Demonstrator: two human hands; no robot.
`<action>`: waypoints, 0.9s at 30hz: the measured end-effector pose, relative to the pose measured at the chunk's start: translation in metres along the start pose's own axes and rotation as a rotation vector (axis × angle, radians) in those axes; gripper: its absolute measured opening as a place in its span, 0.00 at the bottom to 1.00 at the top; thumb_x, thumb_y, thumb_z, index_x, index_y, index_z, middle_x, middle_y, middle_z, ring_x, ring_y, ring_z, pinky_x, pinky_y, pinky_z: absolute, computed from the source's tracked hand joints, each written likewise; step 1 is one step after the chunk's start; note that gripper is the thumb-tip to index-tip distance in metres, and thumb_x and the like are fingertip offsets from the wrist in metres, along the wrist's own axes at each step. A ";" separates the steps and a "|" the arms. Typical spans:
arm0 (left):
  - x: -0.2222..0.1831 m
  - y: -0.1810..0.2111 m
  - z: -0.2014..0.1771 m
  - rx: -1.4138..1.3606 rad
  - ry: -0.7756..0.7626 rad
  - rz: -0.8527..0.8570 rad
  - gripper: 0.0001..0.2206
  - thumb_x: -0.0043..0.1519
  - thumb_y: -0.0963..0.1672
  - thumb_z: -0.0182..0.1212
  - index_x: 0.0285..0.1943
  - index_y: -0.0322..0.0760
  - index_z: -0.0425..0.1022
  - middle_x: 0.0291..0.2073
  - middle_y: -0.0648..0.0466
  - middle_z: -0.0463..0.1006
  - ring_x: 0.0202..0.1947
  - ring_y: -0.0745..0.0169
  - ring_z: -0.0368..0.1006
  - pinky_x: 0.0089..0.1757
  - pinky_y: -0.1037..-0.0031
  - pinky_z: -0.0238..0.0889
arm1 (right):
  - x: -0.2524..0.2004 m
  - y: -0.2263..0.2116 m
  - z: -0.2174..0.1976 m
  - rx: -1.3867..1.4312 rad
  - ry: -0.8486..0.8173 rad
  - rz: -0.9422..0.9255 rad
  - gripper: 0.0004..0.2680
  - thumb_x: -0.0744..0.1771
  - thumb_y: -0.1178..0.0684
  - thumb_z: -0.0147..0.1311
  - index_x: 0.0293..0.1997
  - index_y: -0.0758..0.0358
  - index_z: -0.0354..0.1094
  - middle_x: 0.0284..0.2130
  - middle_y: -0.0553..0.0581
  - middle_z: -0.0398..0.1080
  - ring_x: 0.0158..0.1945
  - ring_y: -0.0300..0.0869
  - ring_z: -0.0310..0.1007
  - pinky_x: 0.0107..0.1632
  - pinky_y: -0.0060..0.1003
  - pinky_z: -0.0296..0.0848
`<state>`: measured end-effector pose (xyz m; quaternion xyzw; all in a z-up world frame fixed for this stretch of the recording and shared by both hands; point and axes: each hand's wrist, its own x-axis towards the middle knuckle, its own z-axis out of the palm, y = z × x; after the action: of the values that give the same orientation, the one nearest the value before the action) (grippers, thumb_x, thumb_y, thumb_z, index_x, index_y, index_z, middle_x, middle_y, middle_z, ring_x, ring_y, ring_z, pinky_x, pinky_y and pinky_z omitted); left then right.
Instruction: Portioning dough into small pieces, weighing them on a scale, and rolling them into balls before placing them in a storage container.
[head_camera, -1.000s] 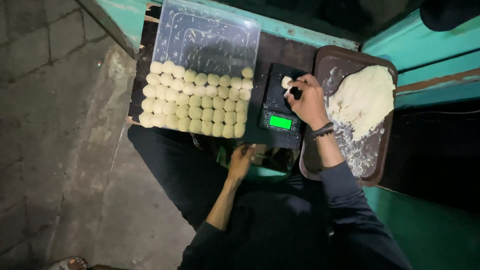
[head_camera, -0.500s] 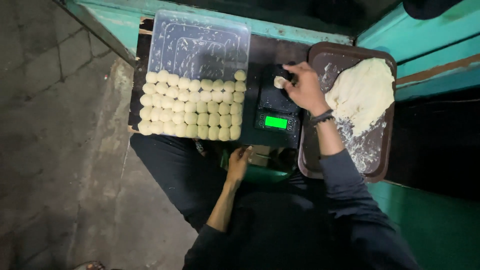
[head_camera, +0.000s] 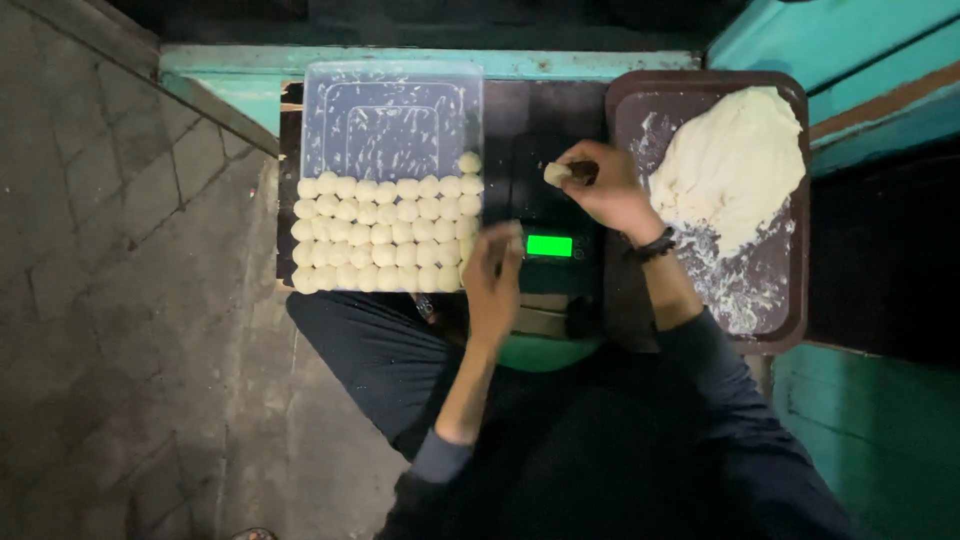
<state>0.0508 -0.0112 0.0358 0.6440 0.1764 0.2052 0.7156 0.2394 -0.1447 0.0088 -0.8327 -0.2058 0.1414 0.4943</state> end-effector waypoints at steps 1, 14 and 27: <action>0.011 -0.003 0.006 0.006 -0.009 -0.002 0.11 0.70 0.43 0.57 0.55 0.30 0.75 0.46 0.33 0.78 0.53 0.39 0.75 0.52 0.52 0.68 | -0.010 -0.015 -0.009 0.006 0.007 0.006 0.09 0.64 0.60 0.57 0.49 0.66 0.74 0.41 0.69 0.76 0.48 0.56 0.78 0.47 0.42 0.76; 0.041 -0.056 0.050 -0.374 -0.214 -0.251 0.14 0.70 0.40 0.54 0.63 0.30 0.72 0.50 0.39 0.81 0.48 0.52 0.80 0.49 0.62 0.76 | -0.066 -0.069 -0.062 0.014 -0.150 -0.356 0.11 0.64 0.53 0.65 0.47 0.64 0.73 0.47 0.72 0.72 0.52 0.65 0.71 0.54 0.54 0.67; 0.022 0.007 0.048 -0.516 -0.294 -0.292 0.16 0.69 0.40 0.52 0.64 0.26 0.70 0.54 0.31 0.78 0.52 0.43 0.79 0.55 0.56 0.72 | -0.055 -0.061 -0.038 0.233 0.238 -0.524 0.14 0.75 0.53 0.39 0.59 0.74 0.70 0.55 0.70 0.70 0.64 0.64 0.67 0.67 0.51 0.62</action>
<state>0.0945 -0.0400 0.0488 0.4324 0.1039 0.0434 0.8946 0.1949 -0.1740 0.0823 -0.6999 -0.3364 -0.0668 0.6265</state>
